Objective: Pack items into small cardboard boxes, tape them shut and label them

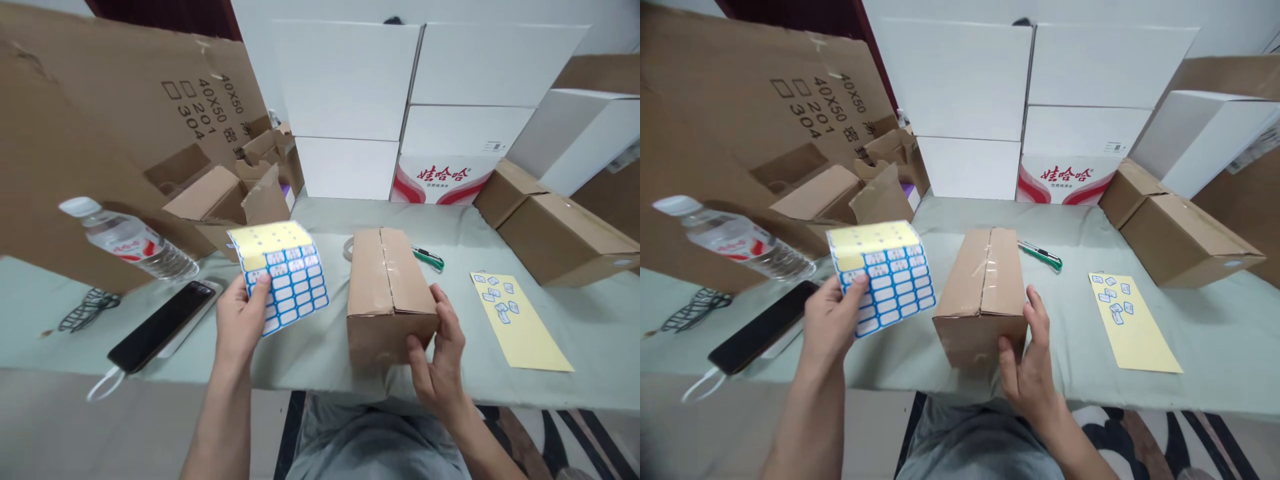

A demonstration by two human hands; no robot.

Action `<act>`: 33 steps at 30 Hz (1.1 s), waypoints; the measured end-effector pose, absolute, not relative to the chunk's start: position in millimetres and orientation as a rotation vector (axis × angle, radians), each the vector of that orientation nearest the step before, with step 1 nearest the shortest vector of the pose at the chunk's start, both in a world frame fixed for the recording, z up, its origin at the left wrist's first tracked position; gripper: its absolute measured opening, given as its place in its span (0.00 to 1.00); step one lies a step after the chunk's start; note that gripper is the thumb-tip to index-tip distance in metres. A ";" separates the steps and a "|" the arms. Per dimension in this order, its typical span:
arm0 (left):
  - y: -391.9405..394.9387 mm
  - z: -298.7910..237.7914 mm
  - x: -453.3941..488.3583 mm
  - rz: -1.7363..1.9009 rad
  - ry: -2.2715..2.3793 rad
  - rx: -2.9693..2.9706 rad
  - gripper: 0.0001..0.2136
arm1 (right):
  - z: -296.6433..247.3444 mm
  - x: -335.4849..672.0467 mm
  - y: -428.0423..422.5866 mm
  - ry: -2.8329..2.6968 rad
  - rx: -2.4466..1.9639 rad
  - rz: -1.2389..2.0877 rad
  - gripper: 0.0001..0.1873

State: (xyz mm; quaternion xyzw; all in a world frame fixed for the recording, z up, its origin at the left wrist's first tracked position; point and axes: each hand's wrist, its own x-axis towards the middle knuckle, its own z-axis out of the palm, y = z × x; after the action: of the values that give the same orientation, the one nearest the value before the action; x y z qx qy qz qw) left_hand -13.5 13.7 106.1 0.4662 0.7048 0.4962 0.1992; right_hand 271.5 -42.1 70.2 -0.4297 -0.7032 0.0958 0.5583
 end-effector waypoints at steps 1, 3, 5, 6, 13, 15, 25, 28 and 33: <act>13.6 115.4 -4.4 1.546 1.884 1.281 0.23 | 64.0 271.5 -43.5 -1.674 -1.034 0.204 0.39; 18.1 135.2 15.8 1.757 1.577 1.245 0.20 | 55.4 272.8 -46.1 -1.715 -1.095 0.175 0.36; 23.7 154.0 37.4 1.732 1.288 1.250 0.19 | 54.8 276.6 -47.3 -1.739 -1.152 0.183 0.34; 25.6 161.7 48.1 1.689 1.193 1.270 0.19 | 58.5 279.6 -47.0 -1.731 -1.164 0.179 0.34; 21.3 173.1 99.2 1.468 0.909 1.264 0.18 | 142.2 292.0 -21.0 -1.760 -0.906 -0.207 0.21; 20.4 169.9 104.9 1.406 0.876 1.244 0.18 | 161.8 285.0 -7.1 -1.845 -0.832 -0.261 0.20; 22.1 170.2 109.9 1.391 0.722 1.280 0.13 | 174.8 263.0 20.9 -1.866 -0.719 -0.310 0.13; 21.3 172.6 111.0 1.430 0.708 1.320 0.10 | 178.7 263.7 20.7 -1.864 -0.700 -0.303 0.12; 20.8 171.5 110.2 1.439 0.741 1.373 0.07 | 187.2 263.6 20.4 -1.859 -0.704 -0.216 0.08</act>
State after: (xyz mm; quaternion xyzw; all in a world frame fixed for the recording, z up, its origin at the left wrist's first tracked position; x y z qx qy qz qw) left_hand 110.2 20.8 171.5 0.5646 0.3047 0.5918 0.4880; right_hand 263.6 20.4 187.2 -0.2962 -0.7821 -0.0910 0.5406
